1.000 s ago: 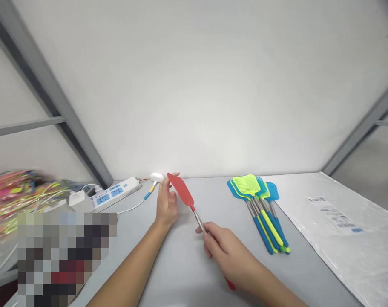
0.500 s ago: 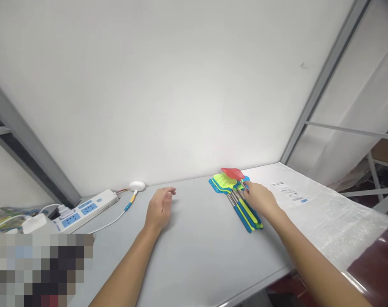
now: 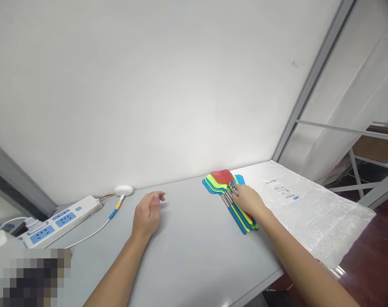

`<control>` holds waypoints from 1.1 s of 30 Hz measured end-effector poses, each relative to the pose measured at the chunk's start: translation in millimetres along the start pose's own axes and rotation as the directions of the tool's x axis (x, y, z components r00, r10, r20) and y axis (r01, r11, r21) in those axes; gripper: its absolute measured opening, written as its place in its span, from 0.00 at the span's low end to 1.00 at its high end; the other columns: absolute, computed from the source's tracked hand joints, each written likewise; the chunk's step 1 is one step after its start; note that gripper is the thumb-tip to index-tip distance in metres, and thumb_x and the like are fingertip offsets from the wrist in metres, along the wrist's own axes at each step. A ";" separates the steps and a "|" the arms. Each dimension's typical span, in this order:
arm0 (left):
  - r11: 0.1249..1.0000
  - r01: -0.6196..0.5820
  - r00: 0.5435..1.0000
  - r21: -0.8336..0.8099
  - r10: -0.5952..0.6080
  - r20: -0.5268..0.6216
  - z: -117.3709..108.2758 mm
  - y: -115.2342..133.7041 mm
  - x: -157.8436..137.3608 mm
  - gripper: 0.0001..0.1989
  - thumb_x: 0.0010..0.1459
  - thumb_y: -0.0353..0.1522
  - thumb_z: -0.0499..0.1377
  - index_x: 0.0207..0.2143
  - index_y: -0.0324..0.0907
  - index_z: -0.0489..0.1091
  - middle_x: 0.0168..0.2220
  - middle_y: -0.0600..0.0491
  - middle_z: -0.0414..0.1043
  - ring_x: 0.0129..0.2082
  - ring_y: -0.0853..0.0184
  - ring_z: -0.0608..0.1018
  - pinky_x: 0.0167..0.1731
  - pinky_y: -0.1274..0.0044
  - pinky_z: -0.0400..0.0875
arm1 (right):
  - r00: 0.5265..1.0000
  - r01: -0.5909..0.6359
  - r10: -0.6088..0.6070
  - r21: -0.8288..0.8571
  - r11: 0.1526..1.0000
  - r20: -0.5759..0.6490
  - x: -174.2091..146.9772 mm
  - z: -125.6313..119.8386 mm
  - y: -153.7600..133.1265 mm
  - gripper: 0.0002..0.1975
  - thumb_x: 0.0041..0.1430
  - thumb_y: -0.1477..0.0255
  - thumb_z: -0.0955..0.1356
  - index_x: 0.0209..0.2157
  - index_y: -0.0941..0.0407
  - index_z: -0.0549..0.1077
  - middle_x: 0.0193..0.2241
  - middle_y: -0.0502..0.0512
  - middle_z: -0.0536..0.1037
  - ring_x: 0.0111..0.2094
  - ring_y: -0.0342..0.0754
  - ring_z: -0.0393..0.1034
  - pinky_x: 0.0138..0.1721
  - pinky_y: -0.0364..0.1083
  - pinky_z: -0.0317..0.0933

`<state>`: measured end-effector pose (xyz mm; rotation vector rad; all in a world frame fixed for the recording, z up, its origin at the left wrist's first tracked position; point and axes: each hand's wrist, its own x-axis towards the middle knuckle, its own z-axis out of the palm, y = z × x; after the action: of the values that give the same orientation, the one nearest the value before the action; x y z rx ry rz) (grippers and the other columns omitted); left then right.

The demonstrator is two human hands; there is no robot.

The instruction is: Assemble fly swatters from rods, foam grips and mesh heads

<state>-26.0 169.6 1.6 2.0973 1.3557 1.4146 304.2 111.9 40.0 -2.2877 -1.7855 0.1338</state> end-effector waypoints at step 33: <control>0.990 0.108 0.907 0.091 -0.135 0.398 24.1 41.7 -15.6 0.25 0.68 0.45 0.38 0.44 0.46 0.71 0.43 0.52 0.76 0.46 0.62 0.75 0.48 0.71 0.66 | 0.942 -0.010 -0.138 0.434 0.901 0.308 -33.5 11.4 -11.6 0.27 0.61 0.46 0.59 0.27 0.56 0.69 0.24 0.56 0.76 0.23 0.48 0.69 0.24 0.44 0.55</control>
<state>15.5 141.4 8.1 2.1481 1.3459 0.8325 282.4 83.6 29.4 -1.9650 -1.7531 0.8609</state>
